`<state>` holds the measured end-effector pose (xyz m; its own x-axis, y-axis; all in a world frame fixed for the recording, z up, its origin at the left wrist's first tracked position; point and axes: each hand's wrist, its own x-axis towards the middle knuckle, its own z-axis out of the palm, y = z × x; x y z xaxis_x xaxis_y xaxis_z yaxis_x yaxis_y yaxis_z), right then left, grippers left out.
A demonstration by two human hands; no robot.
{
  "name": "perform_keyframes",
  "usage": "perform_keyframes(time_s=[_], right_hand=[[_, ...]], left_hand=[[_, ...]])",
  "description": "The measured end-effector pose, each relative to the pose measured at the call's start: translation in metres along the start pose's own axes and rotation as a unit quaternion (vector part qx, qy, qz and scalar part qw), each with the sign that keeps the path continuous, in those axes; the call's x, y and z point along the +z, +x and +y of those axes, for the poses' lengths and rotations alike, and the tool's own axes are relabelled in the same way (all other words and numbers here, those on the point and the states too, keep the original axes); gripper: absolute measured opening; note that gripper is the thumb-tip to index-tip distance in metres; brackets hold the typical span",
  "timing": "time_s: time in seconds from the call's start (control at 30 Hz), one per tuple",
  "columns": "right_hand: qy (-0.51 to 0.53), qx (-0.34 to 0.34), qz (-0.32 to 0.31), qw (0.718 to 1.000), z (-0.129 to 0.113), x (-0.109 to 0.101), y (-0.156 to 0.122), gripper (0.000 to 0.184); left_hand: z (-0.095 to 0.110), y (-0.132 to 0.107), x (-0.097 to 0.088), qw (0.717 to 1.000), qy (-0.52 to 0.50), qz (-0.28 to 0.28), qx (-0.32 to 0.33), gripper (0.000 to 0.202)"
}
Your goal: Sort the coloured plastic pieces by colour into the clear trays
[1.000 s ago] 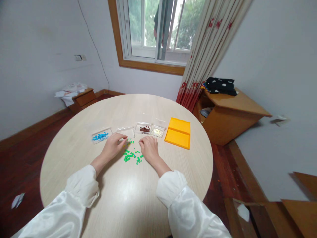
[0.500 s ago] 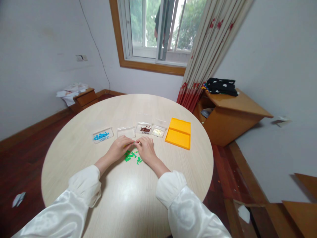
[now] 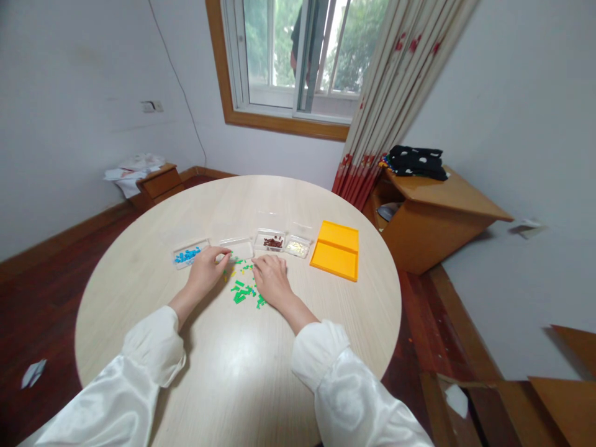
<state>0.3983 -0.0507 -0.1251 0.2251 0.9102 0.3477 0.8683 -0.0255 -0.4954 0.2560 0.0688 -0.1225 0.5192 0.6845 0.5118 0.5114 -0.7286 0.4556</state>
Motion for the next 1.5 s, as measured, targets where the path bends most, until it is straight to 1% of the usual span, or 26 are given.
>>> perform_keyframes(time_s=[0.07,0.17,0.3,0.43,0.57,0.63,0.77,0.9,1.2,1.5], right_hand=[[-0.019,-0.012,-0.016,1.0,-0.001,0.002,0.0,0.027],[-0.041,-0.032,-0.032,0.998,-0.004,0.004,0.0,0.028],[-0.055,-0.059,-0.048,0.996,-0.008,0.005,0.001,0.029],[-0.059,-0.081,-0.063,0.993,-0.009,0.006,0.0,0.031],[-0.067,-0.093,-0.069,0.991,-0.009,0.007,0.0,0.031],[-0.072,-0.095,-0.068,0.991,-0.009,0.006,0.001,0.03],[-0.084,-0.098,-0.059,0.99,-0.012,0.003,0.002,0.027],[-0.099,-0.086,-0.049,0.99,-0.013,-0.001,0.003,0.025],[-0.136,-0.046,-0.052,0.988,0.0,-0.002,0.005,0.017],[-0.127,-0.031,-0.042,0.99,0.003,0.0,0.003,0.018]], left_hand=[[-0.004,0.0,0.002,0.999,0.028,-0.007,-0.018,0.021],[-0.007,-0.001,0.005,0.998,0.057,-0.021,-0.011,0.021],[-0.007,-0.001,0.004,0.999,0.05,0.001,0.009,0.022],[-0.004,0.0,0.001,0.998,0.022,0.002,0.056,0.018],[-0.003,-0.002,0.002,0.993,0.034,-0.024,0.115,0.016],[-0.003,-0.003,0.003,0.99,0.052,-0.041,0.128,0.018],[-0.002,-0.004,0.005,0.987,0.081,-0.064,0.124,0.022],[0.001,-0.005,0.004,0.986,0.084,-0.081,0.12,0.024],[0.004,-0.007,0.005,0.988,0.07,-0.083,0.112,0.017],[0.002,-0.007,0.007,0.991,0.067,-0.083,0.083,0.016]])
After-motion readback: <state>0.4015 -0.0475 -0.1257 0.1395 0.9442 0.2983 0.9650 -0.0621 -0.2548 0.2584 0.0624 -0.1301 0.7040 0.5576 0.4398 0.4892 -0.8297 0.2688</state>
